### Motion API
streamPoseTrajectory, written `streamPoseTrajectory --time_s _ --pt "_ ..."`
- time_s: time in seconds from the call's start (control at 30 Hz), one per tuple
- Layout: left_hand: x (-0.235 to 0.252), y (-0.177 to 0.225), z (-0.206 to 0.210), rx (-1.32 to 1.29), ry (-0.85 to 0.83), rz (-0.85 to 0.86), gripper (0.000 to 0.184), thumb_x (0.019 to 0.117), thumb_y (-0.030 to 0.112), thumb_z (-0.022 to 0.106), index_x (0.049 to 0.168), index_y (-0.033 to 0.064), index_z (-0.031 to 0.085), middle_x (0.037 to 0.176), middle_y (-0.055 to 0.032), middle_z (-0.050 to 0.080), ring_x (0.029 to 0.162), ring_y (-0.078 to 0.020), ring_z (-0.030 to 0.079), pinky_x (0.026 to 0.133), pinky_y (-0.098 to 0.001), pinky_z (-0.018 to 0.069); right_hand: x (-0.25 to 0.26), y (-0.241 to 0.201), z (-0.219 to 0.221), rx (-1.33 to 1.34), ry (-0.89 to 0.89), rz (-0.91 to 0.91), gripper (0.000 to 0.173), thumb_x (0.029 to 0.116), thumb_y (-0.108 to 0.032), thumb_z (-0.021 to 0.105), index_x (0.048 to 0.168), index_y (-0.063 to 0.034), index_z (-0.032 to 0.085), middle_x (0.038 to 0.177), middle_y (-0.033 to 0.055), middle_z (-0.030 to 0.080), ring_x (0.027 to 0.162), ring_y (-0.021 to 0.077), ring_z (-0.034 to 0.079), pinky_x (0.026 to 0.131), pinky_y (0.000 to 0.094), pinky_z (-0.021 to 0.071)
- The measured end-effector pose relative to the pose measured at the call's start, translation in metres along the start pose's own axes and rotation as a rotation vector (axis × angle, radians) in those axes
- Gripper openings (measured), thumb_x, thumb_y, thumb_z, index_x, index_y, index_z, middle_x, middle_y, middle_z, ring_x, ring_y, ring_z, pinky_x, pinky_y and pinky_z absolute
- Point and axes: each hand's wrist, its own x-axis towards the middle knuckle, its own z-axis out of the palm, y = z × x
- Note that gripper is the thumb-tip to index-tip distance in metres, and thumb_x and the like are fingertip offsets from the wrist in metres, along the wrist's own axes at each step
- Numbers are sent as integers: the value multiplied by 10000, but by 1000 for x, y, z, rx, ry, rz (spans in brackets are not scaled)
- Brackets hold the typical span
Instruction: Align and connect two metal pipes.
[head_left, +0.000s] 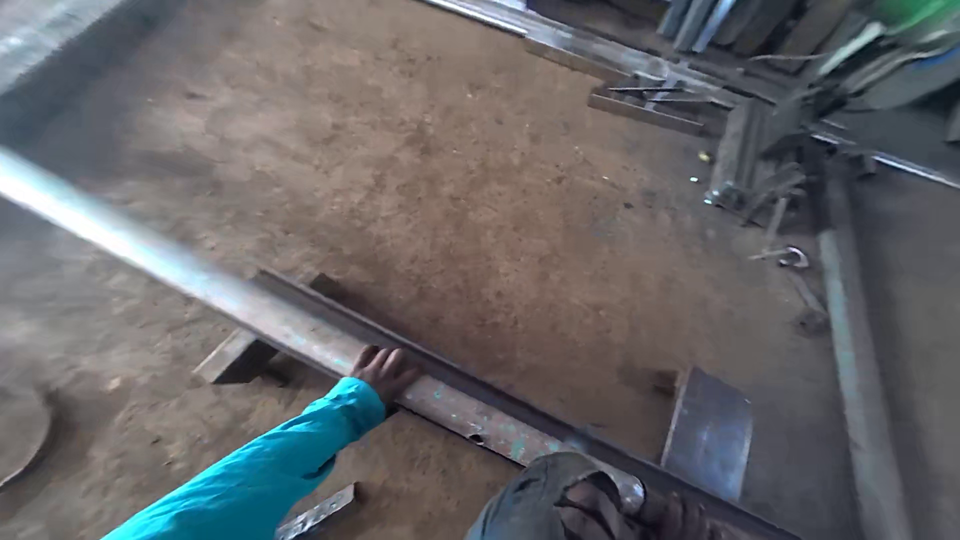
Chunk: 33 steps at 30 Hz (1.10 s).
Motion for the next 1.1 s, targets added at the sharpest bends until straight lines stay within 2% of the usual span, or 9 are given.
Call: streamPoseTrajectory --time_s 0.03,0.07,0.27,0.4,0.53,0.6,0.7,0.8,1.1 --pt "0 1 -8 14 -69 -4 678 817 227 844 1444 289 595 1400 -171 589 1341 -386 525 1166 -586 347 23 -16 -52 -8 -360 53 840 890 -527 649 1536 -41 424 1569 272 404 1476 484 334 1179 715 198" --pt "1 3 -10 33 -69 -2 673 813 230 850 1437 280 604 1391 -177 594 1324 -394 538 1154 -589 359 42 -25 -78 40 -477 98 831 846 -410 757 1507 -1 462 1549 310 414 1455 517 353 1156 734 229" --pt "-5 2 -2 92 154 24 762 615 254 983 1319 194 697 1255 -206 664 1178 -433 629 1052 -610 460 53 -19 -78 122 -351 63 825 625 -304 918 1357 -44 638 1382 321 575 1279 552 533 1022 757 376" --pt "-5 26 -30 62 -123 -47 830 740 272 907 1475 131 548 1457 -227 544 1378 -434 496 1178 -604 332 39 -20 -59 129 -176 70 832 528 -308 946 1267 -26 687 1332 327 607 1247 568 556 1009 783 369" --pt "7 112 -64 -94 -343 255 904 837 516 799 1574 159 417 1575 -192 441 1463 -402 403 1213 -600 270 37 -24 -58 143 -122 101 823 514 -243 939 1259 -6 682 1337 322 606 1267 568 542 1035 780 352" --pt "17 160 -65 -73 -414 289 908 843 439 807 1593 167 372 1595 -173 418 1470 -403 385 1182 -620 292 33 -27 -57 136 -114 101 830 503 -245 934 1260 -10 685 1340 308 612 1273 559 543 1041 775 349" --pt "26 179 -49 -57 -239 284 651 856 220 769 1463 145 545 1437 -166 583 1321 -412 546 1045 -613 434 35 -23 -52 119 -51 80 844 457 -255 929 1231 -12 697 1299 302 633 1235 551 571 1023 769 368" --pt "18 175 -40 -62 -135 304 655 811 375 805 1392 146 606 1354 -158 642 1251 -397 600 1007 -604 470 37 -23 -63 162 -184 95 849 544 -246 941 1301 11 656 1357 332 590 1286 577 521 1053 781 333" --pt "10 170 -10 -89 347 368 476 703 202 883 1154 142 742 1054 -112 747 994 -350 713 828 -551 564 39 -23 -69 157 -214 76 842 558 -274 935 1309 -17 655 1347 319 598 1279 554 536 1051 767 347"
